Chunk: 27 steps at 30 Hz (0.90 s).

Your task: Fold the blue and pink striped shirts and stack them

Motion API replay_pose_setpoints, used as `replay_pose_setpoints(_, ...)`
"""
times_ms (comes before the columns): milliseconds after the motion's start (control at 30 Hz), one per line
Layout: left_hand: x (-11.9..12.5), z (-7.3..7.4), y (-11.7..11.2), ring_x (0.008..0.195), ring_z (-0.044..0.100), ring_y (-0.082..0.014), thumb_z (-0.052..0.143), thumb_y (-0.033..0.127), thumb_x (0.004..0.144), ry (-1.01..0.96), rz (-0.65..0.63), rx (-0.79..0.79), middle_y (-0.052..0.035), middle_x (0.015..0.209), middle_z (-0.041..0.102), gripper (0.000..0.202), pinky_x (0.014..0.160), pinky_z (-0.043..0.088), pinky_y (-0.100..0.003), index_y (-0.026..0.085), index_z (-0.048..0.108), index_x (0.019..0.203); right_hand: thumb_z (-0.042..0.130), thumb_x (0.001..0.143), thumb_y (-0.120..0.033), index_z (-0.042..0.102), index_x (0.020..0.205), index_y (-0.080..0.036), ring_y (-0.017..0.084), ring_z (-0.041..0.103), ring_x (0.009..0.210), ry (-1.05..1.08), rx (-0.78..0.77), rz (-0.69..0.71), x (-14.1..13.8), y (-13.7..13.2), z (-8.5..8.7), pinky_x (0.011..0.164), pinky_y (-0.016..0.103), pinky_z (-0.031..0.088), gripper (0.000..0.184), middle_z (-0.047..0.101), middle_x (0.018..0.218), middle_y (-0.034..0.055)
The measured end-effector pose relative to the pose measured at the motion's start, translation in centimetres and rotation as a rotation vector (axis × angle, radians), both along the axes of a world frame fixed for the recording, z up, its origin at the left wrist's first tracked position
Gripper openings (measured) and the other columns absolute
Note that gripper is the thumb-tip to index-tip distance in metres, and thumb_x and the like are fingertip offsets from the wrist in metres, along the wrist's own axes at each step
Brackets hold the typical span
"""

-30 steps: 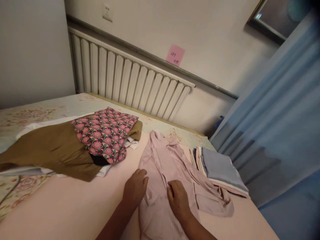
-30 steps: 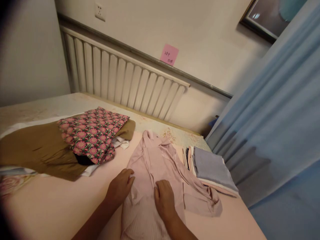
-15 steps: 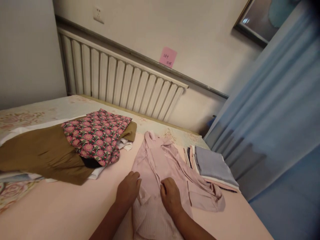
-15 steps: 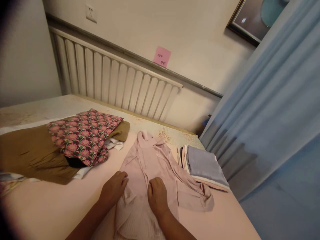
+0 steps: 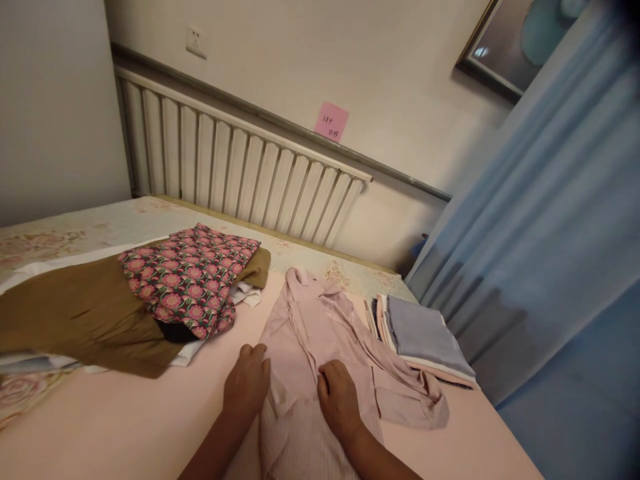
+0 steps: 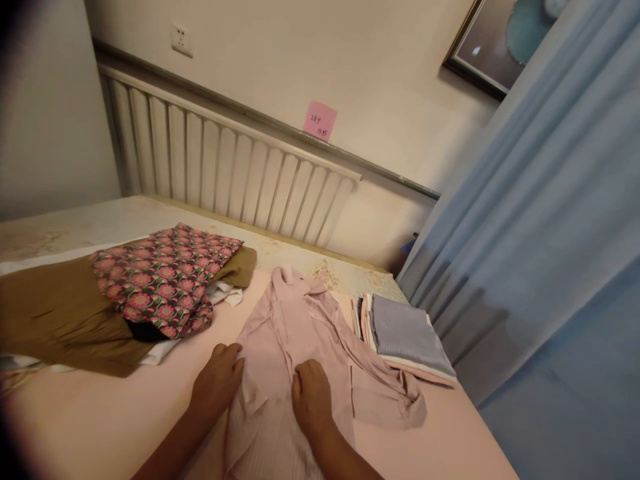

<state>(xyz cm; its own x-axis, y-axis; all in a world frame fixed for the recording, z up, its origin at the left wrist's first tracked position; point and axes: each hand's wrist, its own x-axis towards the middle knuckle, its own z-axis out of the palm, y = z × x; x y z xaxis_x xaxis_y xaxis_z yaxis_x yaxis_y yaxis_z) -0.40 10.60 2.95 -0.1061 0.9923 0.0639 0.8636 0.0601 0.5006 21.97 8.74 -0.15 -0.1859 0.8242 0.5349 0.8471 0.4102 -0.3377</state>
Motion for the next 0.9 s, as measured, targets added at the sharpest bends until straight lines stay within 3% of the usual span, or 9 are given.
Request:
replay_pose_setpoints(267, -0.2, -0.3, 0.1, 0.090, 0.060, -0.0172, 0.032, 0.026, 0.093, 0.039, -0.061, -0.024, -0.0056, 0.098, 0.057, 0.026, 0.072, 0.040, -0.028, 0.022, 0.057, 0.098, 0.045, 0.084, -0.007, 0.057, 0.086, -0.020, 0.019, 0.050, 0.081, -0.008, -0.007, -0.002, 0.1, 0.3, -0.3, 0.075, 0.031, 0.041, 0.018, 0.053, 0.083, 0.0031)
replay_pose_setpoints(500, -0.4, -1.1, 0.4, 0.091, 0.061, -0.0192, 0.035, 0.028, 0.091, 0.034, -0.105, -0.006, -0.0057, 0.098, 0.060, 0.025, 0.071, 0.039, -0.030, 0.022, 0.057, 0.102, 0.045, 0.085, -0.008, 0.057, 0.086, -0.020, 0.019, 0.051, 0.081, -0.022, 0.005, -0.004, 0.1, 0.2, -0.2, 0.074, 0.030, 0.041, 0.017, 0.053, 0.083, 0.0032)
replay_pose_setpoints(900, -0.8, -1.3, 0.9, 0.095, 0.060, -0.0180, 0.038, 0.019, 0.085, -0.141, -0.072, -0.016, -0.0038, 0.100, 0.065, 0.022, 0.077, 0.039, -0.029, 0.023, 0.057, 0.095, 0.044, 0.083, -0.007, 0.057, 0.086, -0.020, 0.019, 0.050, 0.081, -0.006, 0.005, 0.003, 0.1, 0.2, -0.3, 0.073, 0.031, 0.041, 0.018, 0.052, 0.083, 0.0033)
